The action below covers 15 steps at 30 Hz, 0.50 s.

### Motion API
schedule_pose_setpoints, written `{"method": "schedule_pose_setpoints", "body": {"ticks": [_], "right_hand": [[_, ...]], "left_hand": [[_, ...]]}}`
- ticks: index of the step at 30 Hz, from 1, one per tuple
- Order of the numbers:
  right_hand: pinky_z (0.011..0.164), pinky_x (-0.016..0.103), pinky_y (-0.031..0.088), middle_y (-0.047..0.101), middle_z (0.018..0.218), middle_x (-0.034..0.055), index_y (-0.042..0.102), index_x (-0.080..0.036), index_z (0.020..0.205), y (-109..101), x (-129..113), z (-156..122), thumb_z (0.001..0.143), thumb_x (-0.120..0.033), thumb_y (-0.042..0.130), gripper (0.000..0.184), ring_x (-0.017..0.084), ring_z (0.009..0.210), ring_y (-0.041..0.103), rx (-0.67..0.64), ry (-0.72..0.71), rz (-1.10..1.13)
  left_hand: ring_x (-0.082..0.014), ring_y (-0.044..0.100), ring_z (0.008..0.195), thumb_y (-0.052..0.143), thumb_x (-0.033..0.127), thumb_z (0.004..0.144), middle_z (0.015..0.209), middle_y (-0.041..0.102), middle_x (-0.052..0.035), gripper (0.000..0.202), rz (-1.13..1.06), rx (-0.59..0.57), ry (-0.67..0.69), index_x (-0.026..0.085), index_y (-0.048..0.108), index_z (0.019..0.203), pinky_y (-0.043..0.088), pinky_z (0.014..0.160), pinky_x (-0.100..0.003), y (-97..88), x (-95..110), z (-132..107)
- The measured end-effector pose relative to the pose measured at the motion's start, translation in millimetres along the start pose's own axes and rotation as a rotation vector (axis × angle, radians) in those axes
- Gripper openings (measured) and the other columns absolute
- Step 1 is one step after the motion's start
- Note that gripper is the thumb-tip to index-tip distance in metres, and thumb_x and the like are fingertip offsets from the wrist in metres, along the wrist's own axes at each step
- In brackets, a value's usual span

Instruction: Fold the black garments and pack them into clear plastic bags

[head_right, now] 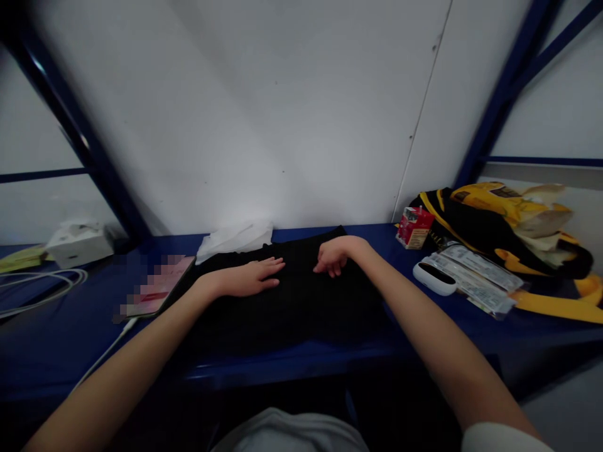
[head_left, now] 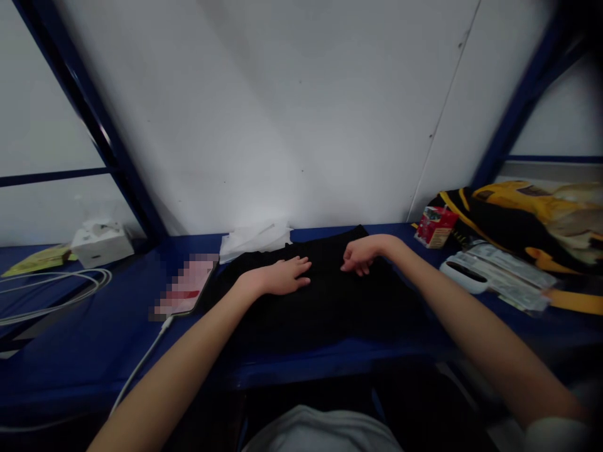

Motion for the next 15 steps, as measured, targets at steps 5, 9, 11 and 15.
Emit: {"method": "schedule_pose_setpoints", "body": {"ticks": [5, 9, 11, 15], "right_hand": [[0.058, 0.025, 0.036, 0.059, 0.065, 0.0022, 0.057, -0.014, 0.067, 6, 20, -1, 0.063, -0.046, 0.060, 0.033, 0.012, 0.061, 0.055, -0.114, 0.148, 0.007], [0.059, 0.025, 0.036, 0.060, 0.067, 0.0024, 0.056, -0.015, 0.069, -2, 19, -13, 0.063, -0.049, 0.059, 0.035, 0.013, 0.062, 0.055, -0.097, 0.071, 0.067], [0.059, 0.025, 0.037, 0.060, 0.067, 0.0018, 0.056, -0.016, 0.070, -6, 14, -25, 0.064, -0.049, 0.059, 0.033, 0.013, 0.062, 0.055, -0.075, -0.001, 0.087], [0.061, 0.025, 0.038, 0.061, 0.070, 0.0016, 0.056, -0.018, 0.073, -15, -5, -58, 0.065, -0.048, 0.058, 0.031, 0.014, 0.066, 0.055, -0.026, -0.171, 0.097]], "left_hand": [[-0.0225, 0.013, 0.132, 0.029, 0.050, 0.085, 0.144, 0.016, -0.0096, 0.062, -0.051, -0.071, -0.079, 0.016, 0.024, 0.136, 0.017, 0.105, -0.037, -1.9, -6, -8], [-0.0201, 0.022, 0.130, 0.033, 0.050, 0.083, 0.143, 0.023, -0.0069, 0.055, -0.096, 0.003, -0.067, 0.020, 0.039, 0.129, 0.018, 0.104, -0.034, -23.3, -9, -21], [-0.0186, 0.029, 0.126, 0.034, 0.050, 0.083, 0.141, 0.030, -0.0039, 0.050, -0.144, 0.074, -0.053, 0.023, 0.044, 0.124, 0.021, 0.103, -0.031, -38.9, -10, -30], [-0.0169, 0.047, 0.110, 0.040, 0.049, 0.081, 0.124, 0.051, 0.0011, 0.042, -0.255, 0.052, -0.047, 0.028, 0.051, 0.115, 0.034, 0.092, -0.027, -60.1, -2, -59]]}}
Point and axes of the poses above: each hand's wrist, its own z-axis towards the middle knuckle, its own y-axis out of the palm, x = y × z, the point moved 7 cm from there along z, towards the middle knuckle
